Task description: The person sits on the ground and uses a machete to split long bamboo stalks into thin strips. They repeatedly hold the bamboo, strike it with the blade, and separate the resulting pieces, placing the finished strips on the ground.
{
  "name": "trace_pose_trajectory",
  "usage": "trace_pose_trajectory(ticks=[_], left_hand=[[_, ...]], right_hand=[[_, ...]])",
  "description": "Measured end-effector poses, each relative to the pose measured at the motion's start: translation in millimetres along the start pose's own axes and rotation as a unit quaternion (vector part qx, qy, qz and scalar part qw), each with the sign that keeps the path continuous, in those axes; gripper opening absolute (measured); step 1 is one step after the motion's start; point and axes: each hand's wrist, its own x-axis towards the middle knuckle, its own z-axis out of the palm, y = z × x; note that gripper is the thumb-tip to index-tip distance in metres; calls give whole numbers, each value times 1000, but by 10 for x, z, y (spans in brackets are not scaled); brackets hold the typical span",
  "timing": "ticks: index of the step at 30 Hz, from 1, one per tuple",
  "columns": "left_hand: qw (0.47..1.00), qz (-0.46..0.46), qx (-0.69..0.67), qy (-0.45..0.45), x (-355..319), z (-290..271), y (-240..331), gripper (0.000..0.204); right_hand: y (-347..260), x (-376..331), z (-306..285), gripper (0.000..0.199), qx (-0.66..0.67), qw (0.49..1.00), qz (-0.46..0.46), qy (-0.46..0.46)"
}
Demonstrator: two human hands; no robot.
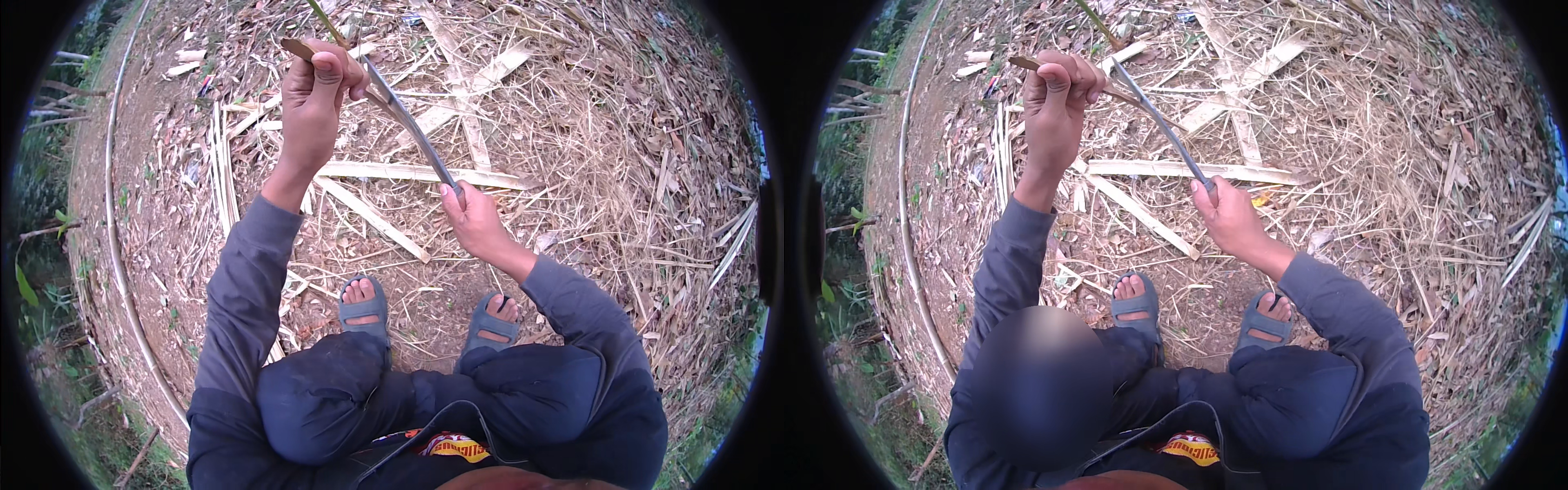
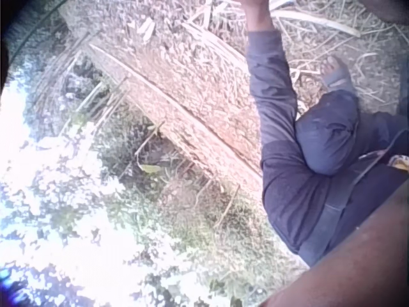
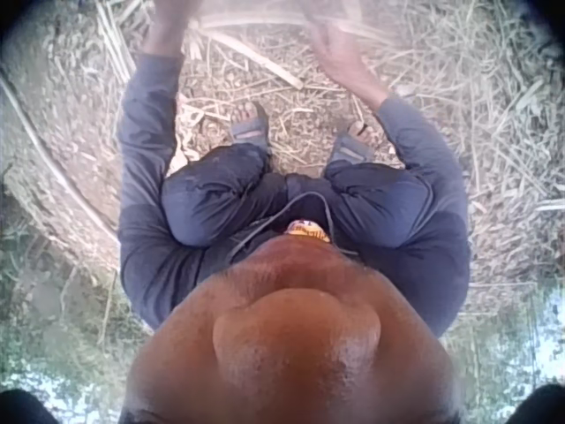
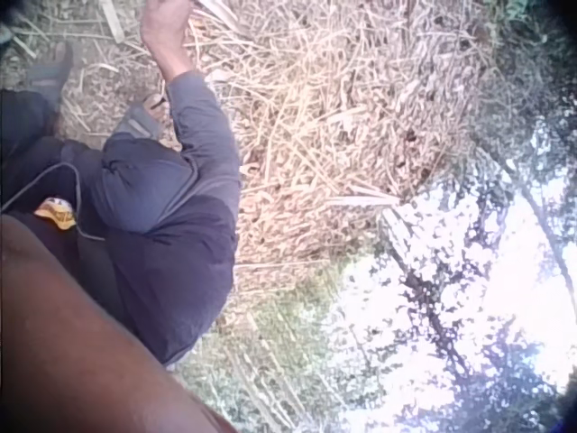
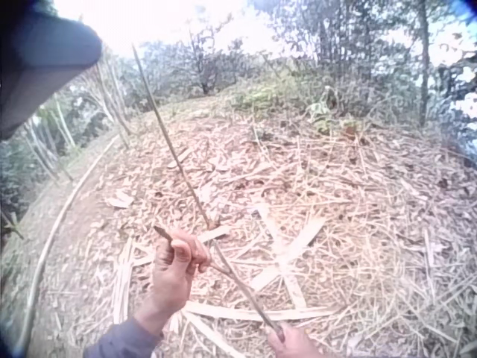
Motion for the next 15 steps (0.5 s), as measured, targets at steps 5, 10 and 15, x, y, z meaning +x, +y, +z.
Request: trace_pose_trajectory(ticks=[5,10,15], left_hand=[[999,18,15,48,-89,-201,41,35],[995,-14,20,97,-190,-272,84,32],[997,-23,34,72,-137,-34,17,37]], right_hand=[[-39,238,-80,43,-121,992,5,-20],[-189,49,114,40,31,996,-74,26],[52,17,133,40,-9,995,-92,46]])
